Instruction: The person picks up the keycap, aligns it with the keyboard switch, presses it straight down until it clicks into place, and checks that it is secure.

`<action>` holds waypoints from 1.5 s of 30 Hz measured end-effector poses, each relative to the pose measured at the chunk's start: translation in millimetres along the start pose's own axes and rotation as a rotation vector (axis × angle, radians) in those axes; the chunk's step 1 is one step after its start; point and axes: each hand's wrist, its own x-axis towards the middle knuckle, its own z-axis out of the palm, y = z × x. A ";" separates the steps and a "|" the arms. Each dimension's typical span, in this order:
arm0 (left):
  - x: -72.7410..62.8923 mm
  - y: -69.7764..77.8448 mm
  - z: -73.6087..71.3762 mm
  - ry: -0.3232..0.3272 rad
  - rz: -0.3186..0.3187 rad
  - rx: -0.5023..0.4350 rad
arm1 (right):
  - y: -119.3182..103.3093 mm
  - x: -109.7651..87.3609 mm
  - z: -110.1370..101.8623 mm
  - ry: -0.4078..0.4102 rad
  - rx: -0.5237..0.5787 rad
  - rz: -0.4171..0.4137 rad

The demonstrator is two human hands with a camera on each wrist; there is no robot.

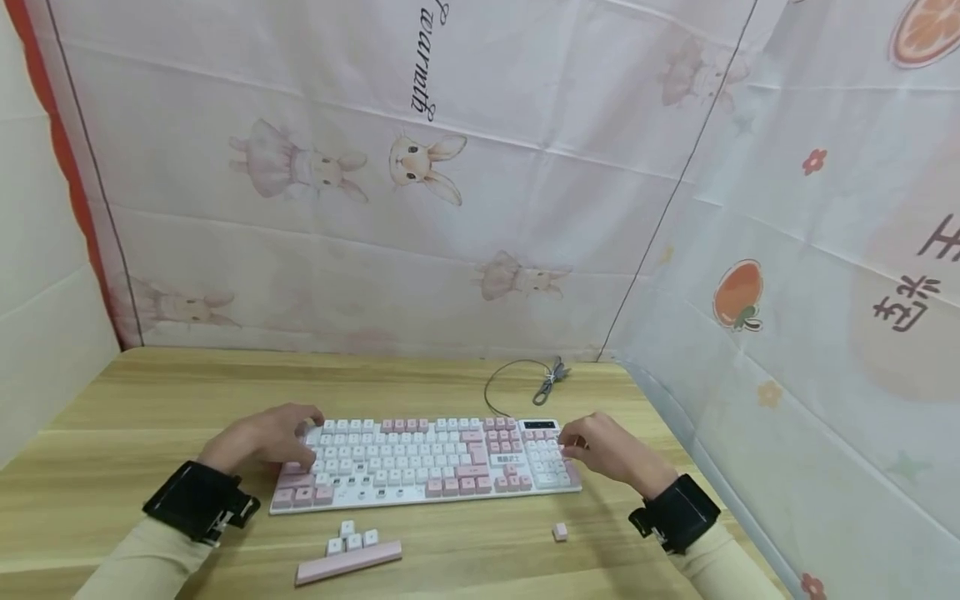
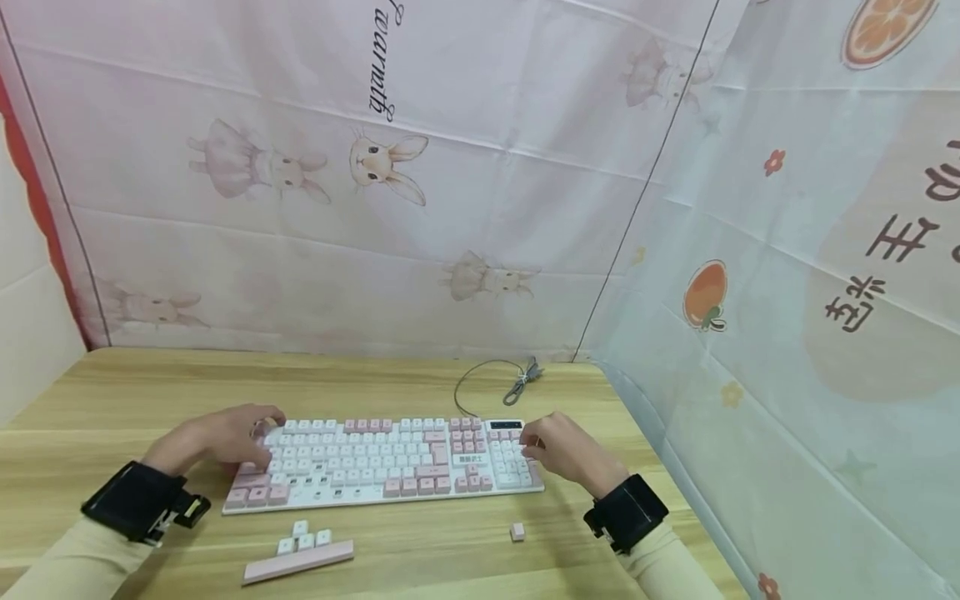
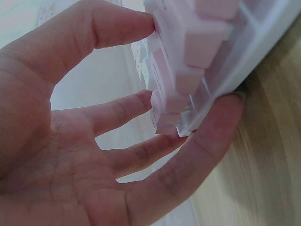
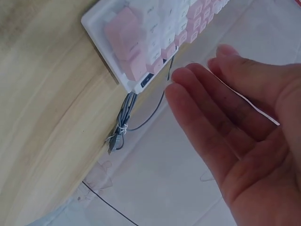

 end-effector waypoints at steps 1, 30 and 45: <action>0.3 0.8 -1.4 0.001 0.000 0.000 | -0.7 -1.4 -0.8 -0.002 0.003 -0.001; -1.1 -0.1 3.1 0.013 -0.023 -0.032 | -33.4 -39.3 22.9 -0.230 0.237 0.040; 0.1 0.6 2.7 0.013 -0.038 -0.017 | -37.0 -36.6 32.5 -0.256 0.239 0.029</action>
